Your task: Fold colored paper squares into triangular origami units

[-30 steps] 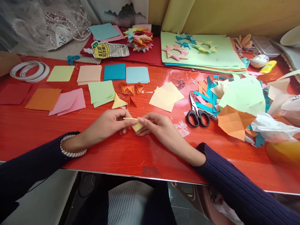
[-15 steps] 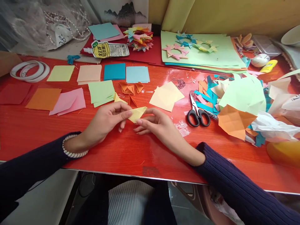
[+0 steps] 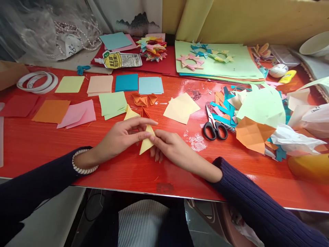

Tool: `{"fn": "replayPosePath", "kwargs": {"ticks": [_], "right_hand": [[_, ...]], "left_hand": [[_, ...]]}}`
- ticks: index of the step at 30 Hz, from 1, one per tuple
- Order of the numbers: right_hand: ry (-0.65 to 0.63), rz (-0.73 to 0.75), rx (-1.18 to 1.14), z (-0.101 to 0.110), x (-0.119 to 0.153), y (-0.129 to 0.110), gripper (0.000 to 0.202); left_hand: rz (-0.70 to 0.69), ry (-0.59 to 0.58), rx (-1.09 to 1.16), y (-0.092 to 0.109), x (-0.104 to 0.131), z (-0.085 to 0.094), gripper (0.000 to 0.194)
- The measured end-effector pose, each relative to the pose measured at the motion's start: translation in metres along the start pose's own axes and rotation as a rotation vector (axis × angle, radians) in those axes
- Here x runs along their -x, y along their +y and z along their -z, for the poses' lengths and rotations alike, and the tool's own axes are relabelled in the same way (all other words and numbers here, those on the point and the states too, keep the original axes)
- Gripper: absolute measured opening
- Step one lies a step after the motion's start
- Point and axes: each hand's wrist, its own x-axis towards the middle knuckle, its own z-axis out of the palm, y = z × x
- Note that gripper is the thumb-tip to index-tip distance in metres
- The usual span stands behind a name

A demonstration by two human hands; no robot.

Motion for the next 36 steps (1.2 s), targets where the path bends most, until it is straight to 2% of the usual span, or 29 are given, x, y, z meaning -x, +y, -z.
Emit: {"fn": "replayPosePath", "kwargs": {"ticks": [5, 10, 15, 20, 22, 31, 36], "right_hand": [[0.2, 0.054, -0.116, 0.0032, -0.004, 0.001, 0.02], [0.175, 0.114, -0.131, 0.0046, -0.0052, 0.0035, 0.018], [0.247, 0.136, -0.049, 0.0033, -0.0045, 0.005, 0.023], [0.233, 0.175, 0.018, 0.0031, -0.0052, 0.0086, 0.021], [0.246, 0.186, 0.065, 0.0031, -0.0051, 0.0092, 0.023], [0.305, 0.174, 0.296, 0.0035, -0.0045, 0.0073, 0.021], [0.291, 0.167, 0.27, 0.0039, -0.0055, 0.0088, 0.018]], "left_hand": [[-0.005, 0.011, 0.085, -0.0003, -0.0002, 0.0064, 0.014], [-0.02, 0.018, 0.062, -0.0036, 0.0004, 0.0053, 0.014], [-0.012, 0.008, -0.143, -0.0048, -0.0013, 0.0075, 0.013], [-0.179, 0.045, -0.354, -0.0058, -0.0036, 0.0089, 0.009], [-0.207, 0.04, -0.375, -0.0055, -0.0034, 0.0079, 0.01], [-0.171, 0.055, -0.431, -0.0035, -0.0005, 0.0033, 0.016], [-0.136, 0.016, -0.365, -0.0048, -0.0008, 0.003, 0.015]]}}
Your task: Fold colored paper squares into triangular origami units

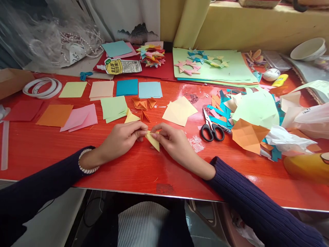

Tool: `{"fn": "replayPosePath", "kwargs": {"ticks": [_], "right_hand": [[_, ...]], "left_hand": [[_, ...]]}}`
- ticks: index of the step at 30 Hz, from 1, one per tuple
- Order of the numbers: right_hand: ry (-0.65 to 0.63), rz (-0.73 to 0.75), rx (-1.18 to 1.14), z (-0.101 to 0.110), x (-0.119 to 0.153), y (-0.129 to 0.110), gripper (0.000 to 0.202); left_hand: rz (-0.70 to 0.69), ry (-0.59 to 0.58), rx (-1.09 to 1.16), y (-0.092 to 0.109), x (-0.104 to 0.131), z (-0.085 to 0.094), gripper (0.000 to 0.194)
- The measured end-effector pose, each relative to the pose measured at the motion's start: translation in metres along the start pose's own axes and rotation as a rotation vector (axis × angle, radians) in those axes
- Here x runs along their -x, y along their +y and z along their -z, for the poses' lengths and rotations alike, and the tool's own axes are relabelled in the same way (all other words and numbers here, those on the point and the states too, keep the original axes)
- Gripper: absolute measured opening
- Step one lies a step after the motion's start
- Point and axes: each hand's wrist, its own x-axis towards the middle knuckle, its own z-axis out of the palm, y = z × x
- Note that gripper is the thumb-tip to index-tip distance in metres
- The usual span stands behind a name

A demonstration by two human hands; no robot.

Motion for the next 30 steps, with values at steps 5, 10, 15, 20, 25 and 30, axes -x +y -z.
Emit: {"fn": "replayPosePath", "kwargs": {"ticks": [5, 10, 15, 20, 25, 30], "right_hand": [[0.028, 0.014, -0.061, -0.0004, -0.0016, 0.0026, 0.017], [0.075, 0.031, -0.041, -0.0017, -0.0024, 0.0033, 0.014], [0.127, 0.127, 0.163, -0.0039, -0.0019, 0.0015, 0.008], [0.159, 0.106, 0.174, -0.0051, -0.0019, 0.0001, 0.01], [0.16, 0.072, 0.146, -0.0057, -0.0035, 0.0006, 0.01], [0.135, 0.04, 0.142, -0.0042, -0.0054, -0.0014, 0.013]], "left_hand": [[0.046, -0.036, 0.084, 0.0007, -0.0007, 0.0007, 0.012], [-0.01, -0.042, 0.049, 0.0015, -0.0003, -0.0001, 0.014], [-0.016, 0.006, -0.035, 0.0015, 0.0003, -0.0001, 0.013], [0.089, 0.037, 0.014, 0.0058, -0.0009, -0.0015, 0.015], [0.062, 0.086, -0.008, 0.0066, -0.0017, -0.0047, 0.016], [0.169, 0.043, 0.042, 0.0079, -0.0027, -0.0047, 0.015]]}}
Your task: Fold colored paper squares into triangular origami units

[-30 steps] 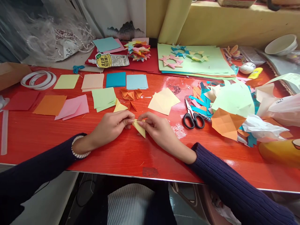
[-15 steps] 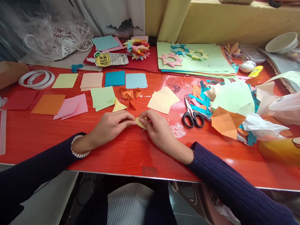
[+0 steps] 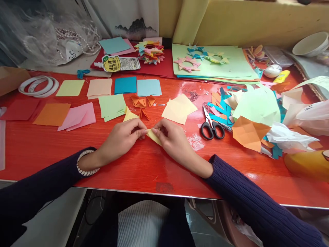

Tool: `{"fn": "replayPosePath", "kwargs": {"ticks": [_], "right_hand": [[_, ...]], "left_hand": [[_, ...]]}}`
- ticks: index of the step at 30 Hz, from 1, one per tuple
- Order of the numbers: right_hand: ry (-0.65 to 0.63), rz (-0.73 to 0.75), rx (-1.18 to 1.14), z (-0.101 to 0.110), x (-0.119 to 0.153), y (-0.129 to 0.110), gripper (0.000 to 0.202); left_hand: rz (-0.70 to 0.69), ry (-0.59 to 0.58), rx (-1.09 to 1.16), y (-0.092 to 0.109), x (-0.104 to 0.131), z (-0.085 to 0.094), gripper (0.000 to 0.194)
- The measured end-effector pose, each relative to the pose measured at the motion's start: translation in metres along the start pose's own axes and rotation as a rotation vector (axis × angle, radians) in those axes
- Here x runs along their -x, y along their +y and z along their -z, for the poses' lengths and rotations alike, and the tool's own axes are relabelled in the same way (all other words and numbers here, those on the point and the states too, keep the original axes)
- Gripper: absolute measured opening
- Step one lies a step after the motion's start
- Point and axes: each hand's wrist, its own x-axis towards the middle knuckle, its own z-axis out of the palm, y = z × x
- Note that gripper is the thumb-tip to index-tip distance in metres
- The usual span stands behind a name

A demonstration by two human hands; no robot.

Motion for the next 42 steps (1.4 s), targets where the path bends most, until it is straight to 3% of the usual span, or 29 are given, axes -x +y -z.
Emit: {"fn": "replayPosePath", "kwargs": {"ticks": [5, 11, 16, 26, 33, 36, 37, 39, 42], "right_hand": [[0.002, 0.012, 0.031, 0.001, -0.001, -0.001, 0.013], [0.028, 0.016, 0.061, 0.0, -0.002, 0.001, 0.011], [0.022, 0.026, 0.042, 0.0, -0.001, 0.0, 0.01], [0.048, 0.059, 0.126, -0.004, 0.002, 0.0, 0.009], [0.06, 0.1, 0.042, -0.005, 0.002, 0.006, 0.007], [0.061, 0.095, 0.005, -0.005, 0.001, 0.007, 0.002], [0.061, 0.077, -0.046, -0.005, 0.001, 0.006, 0.009], [0.018, 0.008, -0.192, -0.002, 0.0, 0.004, 0.025], [-0.196, -0.137, -0.385, 0.003, -0.003, -0.001, 0.023]], "left_hand": [[0.11, -0.072, 0.139, -0.004, 0.0, -0.002, 0.014], [0.196, -0.069, 0.423, -0.012, -0.003, -0.002, 0.01], [0.15, -0.16, 0.322, -0.006, -0.003, 0.003, 0.022], [0.19, -0.099, 0.329, -0.004, 0.0, 0.0, 0.015], [0.156, -0.214, 0.262, -0.005, -0.004, 0.004, 0.022], [0.193, -0.212, 0.285, -0.005, -0.003, 0.004, 0.024], [0.206, -0.201, 0.296, -0.005, -0.002, 0.003, 0.024], [0.217, -0.162, 0.306, -0.004, 0.0, 0.003, 0.024], [0.208, -0.081, 0.293, -0.003, 0.001, 0.004, 0.023]]}}
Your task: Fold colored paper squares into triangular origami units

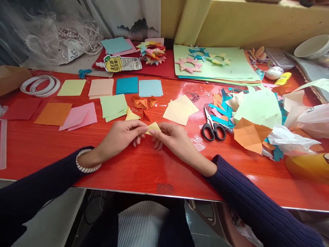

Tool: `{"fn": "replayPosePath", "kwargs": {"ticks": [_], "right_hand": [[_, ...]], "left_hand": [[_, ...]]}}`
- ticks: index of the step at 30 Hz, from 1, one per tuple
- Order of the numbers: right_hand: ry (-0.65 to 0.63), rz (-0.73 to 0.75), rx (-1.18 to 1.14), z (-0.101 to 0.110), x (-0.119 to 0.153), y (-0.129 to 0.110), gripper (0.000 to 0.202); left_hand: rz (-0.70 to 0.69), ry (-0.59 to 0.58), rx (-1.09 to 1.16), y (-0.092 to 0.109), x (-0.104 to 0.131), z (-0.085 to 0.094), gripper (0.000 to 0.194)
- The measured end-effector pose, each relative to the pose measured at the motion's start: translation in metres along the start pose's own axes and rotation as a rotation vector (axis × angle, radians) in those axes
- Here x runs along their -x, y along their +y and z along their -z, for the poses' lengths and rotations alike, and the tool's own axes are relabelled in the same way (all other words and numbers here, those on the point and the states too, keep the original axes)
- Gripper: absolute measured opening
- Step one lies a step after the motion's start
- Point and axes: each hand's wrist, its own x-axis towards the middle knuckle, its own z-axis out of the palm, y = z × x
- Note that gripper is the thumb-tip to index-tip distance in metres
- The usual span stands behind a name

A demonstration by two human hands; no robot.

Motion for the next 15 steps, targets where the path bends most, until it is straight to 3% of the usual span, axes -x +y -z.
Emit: {"fn": "replayPosePath", "kwargs": {"ticks": [2, 4, 10, 15], "right_hand": [[-0.078, -0.09, -0.066, 0.0013, -0.0001, -0.004, 0.028], [-0.063, -0.13, -0.094, 0.0015, 0.0001, -0.0062, 0.033], [-0.038, -0.121, -0.087, 0.0002, 0.0004, -0.0025, 0.033], [-0.087, -0.137, -0.137, 0.0042, -0.0005, -0.0019, 0.027]], "left_hand": [[-0.015, 0.015, -0.011, 0.0, -0.0003, 0.0004, 0.022], [-0.021, -0.013, -0.019, -0.0007, -0.001, 0.0005, 0.021], [0.006, -0.118, 0.052, -0.0022, -0.0014, -0.0008, 0.023], [-0.003, -0.065, 0.093, 0.0004, -0.0004, -0.0006, 0.023]]}}
